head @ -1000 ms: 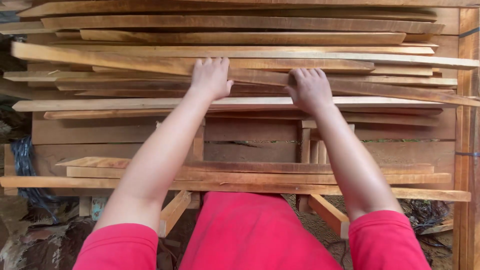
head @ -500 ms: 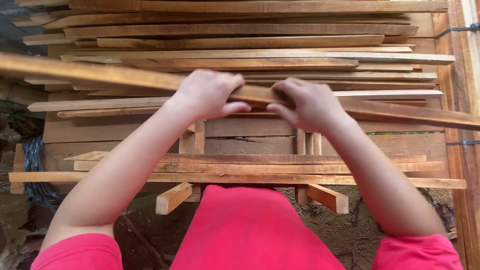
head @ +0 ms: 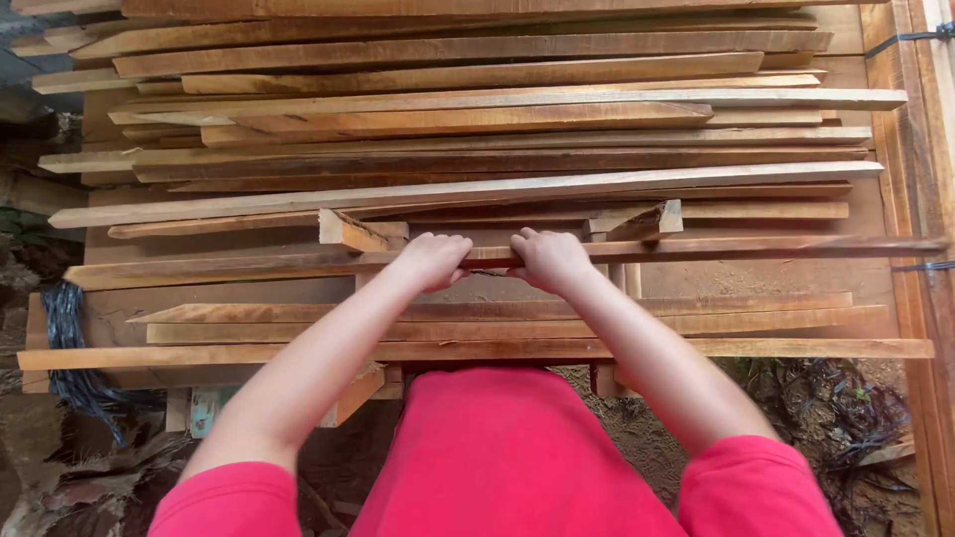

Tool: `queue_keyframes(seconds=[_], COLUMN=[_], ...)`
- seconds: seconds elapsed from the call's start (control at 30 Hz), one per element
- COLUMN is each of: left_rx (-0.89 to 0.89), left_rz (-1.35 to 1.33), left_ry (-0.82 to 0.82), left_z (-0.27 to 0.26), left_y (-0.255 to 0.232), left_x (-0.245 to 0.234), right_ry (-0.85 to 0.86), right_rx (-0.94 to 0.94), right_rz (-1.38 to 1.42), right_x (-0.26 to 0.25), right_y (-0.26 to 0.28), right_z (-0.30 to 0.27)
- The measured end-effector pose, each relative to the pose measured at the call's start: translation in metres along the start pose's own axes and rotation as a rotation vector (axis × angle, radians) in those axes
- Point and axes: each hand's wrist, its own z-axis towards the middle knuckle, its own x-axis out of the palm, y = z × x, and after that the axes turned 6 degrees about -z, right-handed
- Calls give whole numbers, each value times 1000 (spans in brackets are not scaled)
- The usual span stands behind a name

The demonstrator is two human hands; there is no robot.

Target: The person unties a black strap securing a bundle of wooden planks and removes the strap. They then proceed to pick up individual planks from the stack and place them onto a wooden rack structure, arranging them one by one.

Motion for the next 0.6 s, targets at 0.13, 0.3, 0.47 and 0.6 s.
queue_keyframes(seconds=[0.13, 0.3, 0.47, 0.6], left_rx=[-37, -170, -280, -327], left_rz=[-12, 29, -81, -265], left_ry=[11, -24, -72, -1], left_z=[23, 37, 37, 3], left_y=[19, 17, 5, -25], left_x=[42, 74, 86, 24], right_ry=[116, -121, -130, 59], right_rx=[67, 157, 174, 210], right_rz=[98, 6, 33, 255], right_x=[60, 120, 133, 64], right_y=[-2, 2, 0, 15], right_z=[26, 34, 38, 20])
